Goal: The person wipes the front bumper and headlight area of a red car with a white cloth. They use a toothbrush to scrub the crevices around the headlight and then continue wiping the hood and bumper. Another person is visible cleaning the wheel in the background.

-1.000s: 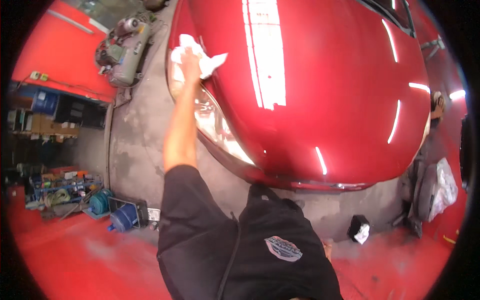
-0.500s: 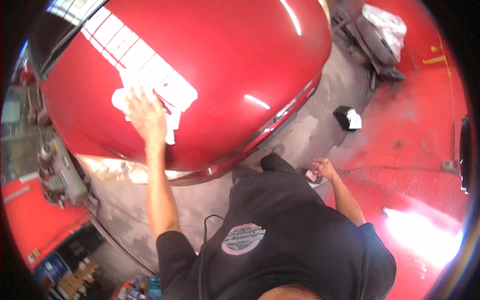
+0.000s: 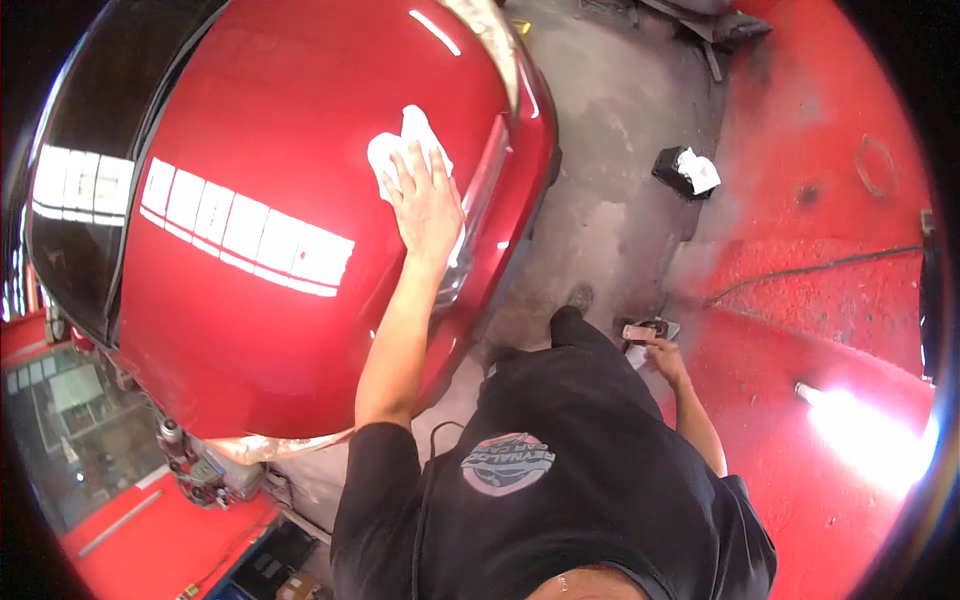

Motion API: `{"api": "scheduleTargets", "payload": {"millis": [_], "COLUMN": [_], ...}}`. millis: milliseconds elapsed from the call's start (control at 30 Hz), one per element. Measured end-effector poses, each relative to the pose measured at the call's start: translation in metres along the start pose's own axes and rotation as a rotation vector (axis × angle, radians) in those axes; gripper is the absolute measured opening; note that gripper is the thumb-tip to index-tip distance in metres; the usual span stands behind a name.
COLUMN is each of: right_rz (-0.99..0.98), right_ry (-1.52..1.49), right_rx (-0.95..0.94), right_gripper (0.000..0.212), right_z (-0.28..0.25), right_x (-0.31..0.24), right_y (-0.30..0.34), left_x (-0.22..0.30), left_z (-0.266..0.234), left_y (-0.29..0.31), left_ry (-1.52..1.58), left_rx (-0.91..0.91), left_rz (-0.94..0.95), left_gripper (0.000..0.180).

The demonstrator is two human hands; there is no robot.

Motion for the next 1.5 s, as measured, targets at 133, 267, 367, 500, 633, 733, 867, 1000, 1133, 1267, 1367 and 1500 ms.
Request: {"api": "scheduleTargets", "payload": {"millis": [133, 267, 367, 500, 633, 733, 867, 1000, 1133, 1267, 1367, 1500], "right_rz": [0.222, 0.216, 0.221, 0.13, 0.153, 0.048, -0.038, -0.005, 0.066, -0.05, -0.149, -0.288], "right_ry": [-0.096, -0.162, -0.208, -0.186, -0.223, -0.045, 0.074, 0.019, 0.086, 0.27, 0.367, 0.521], "right_rx": [0.096, 0.138, 0.084, 0.109, -0.048, -0.063, -0.127, -0.167, -0.181, -0.387, -0.536, -0.501], "right_gripper": [0.037, 0.033, 0.028, 0.02, 0.032, 0.031, 0.031, 0.033, 0.037, 0.04, 0.041, 0.043], "right_z": [-0.061, -0.102, -0.102, -0.092, -0.091, -0.13, -0.184, -0.251, -0.262, -0.24, -0.226, -0.225], "right_x": [0.072, 0.078, 0.089, 0.123, 0.045, -0.024, -0.101, -0.143, -0.23, -0.299, -0.348, -0.408], "right_y": [-0.003, -0.029, -0.06, -0.122, -0.157, -0.178, -0.253, -0.331, -0.372, -0.415, -0.444, -0.499], "left_x": [0.027, 0.035, 0.03, -0.011, -0.073, -0.108, -0.078, 0.003, 0.012, -0.031, -0.067, -0.093], "left_z": [0.044, 0.064, 0.062, 0.038, 0.013, 0.017, 0.069, 0.095, 0.08, 0.018, -0.019, -0.058], "left_y": [-0.069, -0.119, -0.124, -0.103, -0.109, -0.157, -0.255, -0.281, -0.211, -0.111, -0.026, 0.065], "left_ry": [-0.074, -0.108, -0.078, -0.062, -0.063, -0.05, -0.078, -0.018, 0.077, -0.111, -0.274, -0.341], "left_rx": [-0.021, -0.019, -0.073, 0.009, 0.117, 0.198, 0.167, 0.21, 0.192, 0.248, 0.283, 0.475], "left_rz": [0.04, 0.003, -0.066, -0.362, -0.581, -0.632, -0.421, -0.281, -0.399, -0.763, -0.991, -1.119], "left_gripper": [0.052, 0.052, 0.055, 0.056, 0.055, 0.057, 0.032, 0.04, 0.05, 0.054, 0.055, 0.055]}}
Point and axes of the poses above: each hand's wrist, its own y-axis away from the middle knuckle, its own z-axis out of the palm, x = y × z, the point moved 10 cm from there along -y, towards the middle knuckle, and after that the axes turned 10 degrees about y, right-handed, at the moved point
